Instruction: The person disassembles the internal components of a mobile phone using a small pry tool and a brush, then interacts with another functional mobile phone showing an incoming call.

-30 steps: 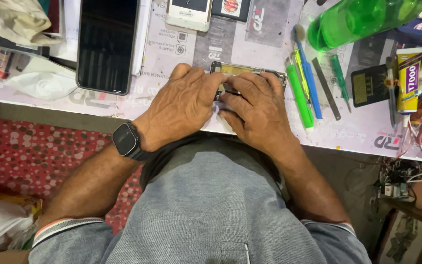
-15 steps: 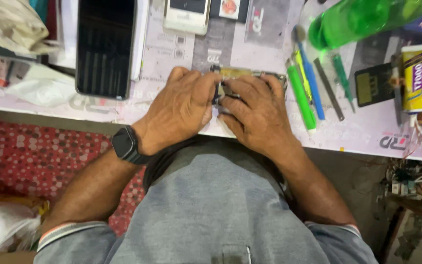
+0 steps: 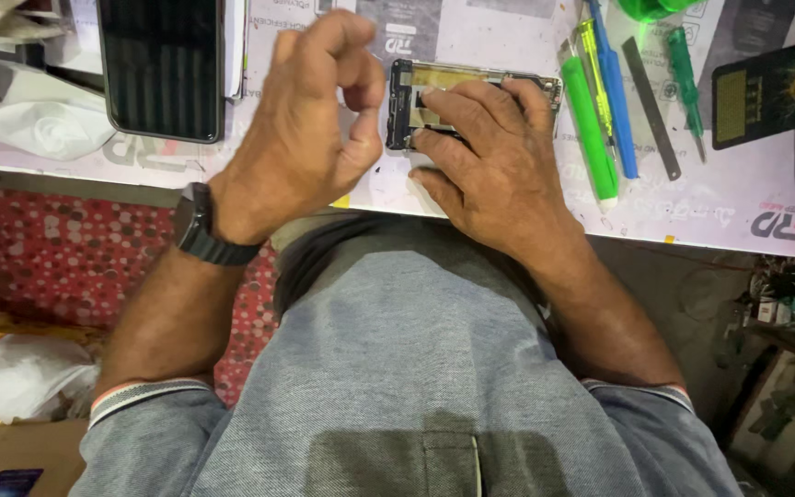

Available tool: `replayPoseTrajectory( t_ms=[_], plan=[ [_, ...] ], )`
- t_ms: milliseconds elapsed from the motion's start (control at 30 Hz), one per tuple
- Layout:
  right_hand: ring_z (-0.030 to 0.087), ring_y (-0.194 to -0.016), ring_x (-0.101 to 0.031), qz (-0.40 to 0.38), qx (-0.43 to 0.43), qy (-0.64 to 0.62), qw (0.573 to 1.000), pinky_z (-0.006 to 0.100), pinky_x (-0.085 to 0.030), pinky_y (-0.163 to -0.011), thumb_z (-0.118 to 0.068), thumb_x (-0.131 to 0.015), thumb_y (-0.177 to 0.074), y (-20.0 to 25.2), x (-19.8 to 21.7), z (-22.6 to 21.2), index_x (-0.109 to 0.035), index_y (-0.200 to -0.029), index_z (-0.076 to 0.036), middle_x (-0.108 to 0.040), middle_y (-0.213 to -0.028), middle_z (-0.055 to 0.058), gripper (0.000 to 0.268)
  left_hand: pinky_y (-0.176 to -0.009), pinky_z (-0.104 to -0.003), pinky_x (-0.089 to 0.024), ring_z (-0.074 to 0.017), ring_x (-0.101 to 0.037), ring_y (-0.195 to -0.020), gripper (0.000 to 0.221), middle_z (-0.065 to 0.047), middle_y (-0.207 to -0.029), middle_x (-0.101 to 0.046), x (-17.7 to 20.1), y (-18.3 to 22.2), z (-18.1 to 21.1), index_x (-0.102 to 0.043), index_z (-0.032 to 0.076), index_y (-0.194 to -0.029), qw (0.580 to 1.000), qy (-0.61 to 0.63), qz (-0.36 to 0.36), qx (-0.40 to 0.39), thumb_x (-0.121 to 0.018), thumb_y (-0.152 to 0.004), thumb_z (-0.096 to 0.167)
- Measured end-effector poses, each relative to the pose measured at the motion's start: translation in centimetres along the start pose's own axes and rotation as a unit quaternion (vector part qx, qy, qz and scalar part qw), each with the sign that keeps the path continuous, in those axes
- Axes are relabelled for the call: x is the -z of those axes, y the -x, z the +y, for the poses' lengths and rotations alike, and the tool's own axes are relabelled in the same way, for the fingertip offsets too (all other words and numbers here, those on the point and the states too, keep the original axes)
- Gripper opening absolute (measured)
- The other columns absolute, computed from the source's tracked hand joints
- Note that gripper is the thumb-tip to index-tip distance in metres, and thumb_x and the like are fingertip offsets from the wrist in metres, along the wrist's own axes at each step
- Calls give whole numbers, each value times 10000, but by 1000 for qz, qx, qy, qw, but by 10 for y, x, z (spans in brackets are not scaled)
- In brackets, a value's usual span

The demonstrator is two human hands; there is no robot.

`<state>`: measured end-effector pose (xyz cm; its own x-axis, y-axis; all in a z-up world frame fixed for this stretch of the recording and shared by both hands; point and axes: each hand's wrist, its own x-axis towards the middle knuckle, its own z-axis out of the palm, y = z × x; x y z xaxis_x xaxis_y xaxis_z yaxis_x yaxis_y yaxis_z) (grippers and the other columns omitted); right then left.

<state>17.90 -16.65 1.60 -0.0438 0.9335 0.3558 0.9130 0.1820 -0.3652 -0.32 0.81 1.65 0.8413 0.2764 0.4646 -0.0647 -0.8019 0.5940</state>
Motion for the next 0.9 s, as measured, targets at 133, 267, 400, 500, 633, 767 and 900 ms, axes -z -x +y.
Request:
replayPoseTrajectory(
  t_ms=[133, 267, 400, 500, 633, 767, 900],
  plan=[
    [301, -1321, -544, -1, -8, -4, 1000, 539, -341, -1129, -252, -835, -930, -2, 2, -2, -718, -1166, -94, -616, -1397, 100, 307, -957, -355, -432, -229, -547, -960, 672, -68, -985, -580, 17, -15, 2, -251, -12, -1446, 1000, -4, 19, -9, -654, -927, -155],
    [300, -1310, -536, 4, -11, -14, 1000, 530, -343, -1113, -250, -818, -916, -4, 3, -3, -725, -1143, -95, -622, -1383, 95, 290, -875, -413, -448, -280, -569, -911, 544, -101, -925, -576, 24, -44, -22, -300, -84, -1328, 997, -59, 27, -32, -662, -925, -132],
    [297, -1304, -537, 10, -11, -9, 1000, 527, -343, -1115, -250, -818, -893, -3, 1, -4, -729, -1127, -99, -623, -1368, 95, 293, -827, -463, -461, -333, -601, -876, 221, -135, -913, -618, 13, -61, -61, -522, -28, -1093, 984, -171, 17, -54, -690, -955, -68],
    [288, -1306, -540, 15, -12, -9, 1000, 528, -343, -1116, -250, -822, -886, -2, 1, -4, -728, -1125, -98, -624, -1368, 91, 298, -787, -464, -469, -352, -617, -850, 86, -155, -919, -634, 6, -65, -82, -596, -30, -1017, 981, -193, 8, -25, -676, -989, -45],
    [280, -1304, -543, 15, -16, -13, 1000, 530, -346, -1115, -251, -821, -880, -1, 2, -3, -729, -1126, -96, -624, -1369, 91, 305, -777, -465, -475, -352, -629, -843, 60, -155, -880, -652, 5, -63, -88, -623, -20, -994, 977, -207, 24, -38, -680, -1002, -3],
    [285, -1300, -542, 16, -11, -13, 1000, 531, -349, -1111, -250, -820, -889, -2, 1, -2, -728, -1124, -96, -626, -1368, 95, 296, -723, -442, -489, -316, -644, -780, 56, -136, -890, -671, 6, -63, -86, -653, -7, -982, 982, -189, 5, 6, -673, -1033, 1],
    [287, -1308, -541, 18, -14, -15, 1000, 530, -345, -1116, -252, -818, -890, -2, 1, -4, -730, -1115, -96, -627, -1367, 97, 288, -717, -427, -496, -299, -650, -768, 48, -126, -891, -681, 9, -64, -87, -670, 4, -995, 979, -202, -1, 8, -669, -1043, 6]
  ],
)
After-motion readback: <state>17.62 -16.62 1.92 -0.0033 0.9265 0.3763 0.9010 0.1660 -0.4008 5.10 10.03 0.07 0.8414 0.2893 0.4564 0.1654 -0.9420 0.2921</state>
